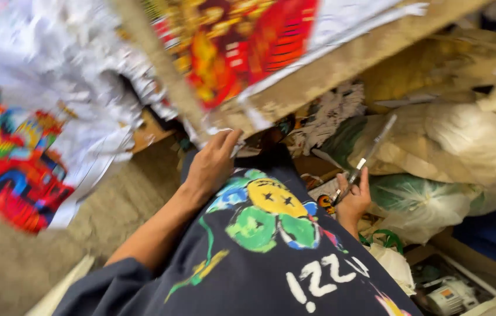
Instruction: Cutting out patterns from printed fabric using large scissors on a workbench
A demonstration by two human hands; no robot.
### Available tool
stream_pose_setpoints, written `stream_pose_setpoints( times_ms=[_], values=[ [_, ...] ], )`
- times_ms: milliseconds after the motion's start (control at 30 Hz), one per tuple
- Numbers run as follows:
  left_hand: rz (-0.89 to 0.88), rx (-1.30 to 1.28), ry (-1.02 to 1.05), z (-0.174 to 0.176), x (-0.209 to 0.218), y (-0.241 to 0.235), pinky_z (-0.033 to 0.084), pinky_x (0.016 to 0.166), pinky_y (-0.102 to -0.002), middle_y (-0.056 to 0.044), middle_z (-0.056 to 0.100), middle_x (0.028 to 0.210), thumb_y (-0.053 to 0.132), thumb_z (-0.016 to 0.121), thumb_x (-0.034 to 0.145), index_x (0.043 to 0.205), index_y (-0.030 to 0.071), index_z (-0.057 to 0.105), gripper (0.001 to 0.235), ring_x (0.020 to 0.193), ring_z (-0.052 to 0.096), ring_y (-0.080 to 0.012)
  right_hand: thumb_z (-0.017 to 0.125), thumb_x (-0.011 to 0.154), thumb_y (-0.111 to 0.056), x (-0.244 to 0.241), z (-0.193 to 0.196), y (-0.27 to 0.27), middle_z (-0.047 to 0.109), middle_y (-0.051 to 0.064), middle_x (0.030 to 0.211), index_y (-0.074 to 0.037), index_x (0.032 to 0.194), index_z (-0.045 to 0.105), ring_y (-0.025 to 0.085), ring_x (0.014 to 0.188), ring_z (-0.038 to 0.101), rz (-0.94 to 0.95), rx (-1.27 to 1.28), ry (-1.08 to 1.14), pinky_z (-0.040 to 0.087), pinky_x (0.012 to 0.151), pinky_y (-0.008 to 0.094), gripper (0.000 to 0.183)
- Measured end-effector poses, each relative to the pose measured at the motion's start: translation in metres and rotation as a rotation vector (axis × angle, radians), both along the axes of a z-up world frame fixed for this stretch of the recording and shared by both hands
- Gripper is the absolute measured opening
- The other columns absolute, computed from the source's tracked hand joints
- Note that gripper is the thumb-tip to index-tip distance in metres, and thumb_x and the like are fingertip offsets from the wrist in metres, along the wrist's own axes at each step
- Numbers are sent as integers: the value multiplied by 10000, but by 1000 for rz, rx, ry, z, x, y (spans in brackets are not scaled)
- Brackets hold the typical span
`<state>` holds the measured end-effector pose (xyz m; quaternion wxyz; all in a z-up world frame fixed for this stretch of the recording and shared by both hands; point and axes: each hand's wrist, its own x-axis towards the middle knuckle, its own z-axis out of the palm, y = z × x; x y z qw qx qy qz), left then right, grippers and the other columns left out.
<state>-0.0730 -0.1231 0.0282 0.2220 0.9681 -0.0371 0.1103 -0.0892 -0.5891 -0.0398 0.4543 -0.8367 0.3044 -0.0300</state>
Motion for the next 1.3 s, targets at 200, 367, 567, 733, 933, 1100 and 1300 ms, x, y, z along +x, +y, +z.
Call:
stream_pose_setpoints(
  times_ms=[200, 367, 567, 733, 933, 1100, 1300],
  values=[
    [-40, 67, -163, -24, 120, -115, 628, 943, -505, -343, 524, 1484, -105, 552, 926, 1576, -37, 580, 654, 1182, 678, -517, 948, 918, -134, 103, 30, -95, 705, 189, 736, -177, 1652, 539, 222, 524, 665, 129, 94, -24, 575, 431, 316, 842],
    [-152, 91, -262, -28, 208, -214, 580, 1056, -446, -260, 596, 1411, -44, 545, 950, 1479, -20, 674, 545, 1182, 706, -443, 907, 923, -58, 140, 45, -199, 670, 193, 712, -148, 1671, 498, 233, 446, 637, 184, 187, -63, 548, 352, 307, 857],
    [124, 248, -14, -4, 266, -259, 39, 1239, -742, -383, 667, 1399, 347, 973, 935, 1650, -14, 545, 908, 1515, 274, -655, 879, 969, -8, 154, 57, -258, 649, 182, 747, -168, 1701, 478, 247, 455, 639, 106, 214, -149, 551, 345, 327, 850],
    [-705, -217, 49, 26, 306, -400, 447, 1230, -573, -302, 723, 1357, 122, 872, 885, 1460, -21, 657, 631, 1336, 672, -476, 855, 1049, -49, 164, 48, -248, 649, 196, 769, -153, 1712, 457, 271, 441, 644, 3, 276, -213, 540, 309, 359, 780],
    [-485, -256, -504, -35, 399, -402, 562, 1012, -596, -224, 715, 1243, 188, 625, 1007, 1283, 27, 725, 335, 1149, 696, -465, 790, 1091, -45, 208, 74, -243, 634, 205, 772, -102, 1734, 407, 282, 462, 654, 69, 278, -278, 558, 345, 365, 750],
    [-281, 65, -293, 20, 510, -308, 519, 1058, -500, -178, 689, 1323, 86, 706, 1094, 1272, 17, 721, 192, 1237, 590, -361, 716, 1071, -65, 281, 95, -238, 707, 111, 921, -80, 1757, 342, 164, 623, 637, 111, 383, -185, 615, 474, 325, 781],
    [-308, 121, -301, -7, 621, -292, 529, 871, -543, -158, 586, 1411, -50, 667, 1008, 1334, 86, 705, 355, 1228, 551, -408, 756, 1037, -175, 404, 115, -214, 768, 129, 1005, -66, 1760, 288, 147, 732, 758, 332, 570, -125, 714, 576, 317, 869]
  ],
)
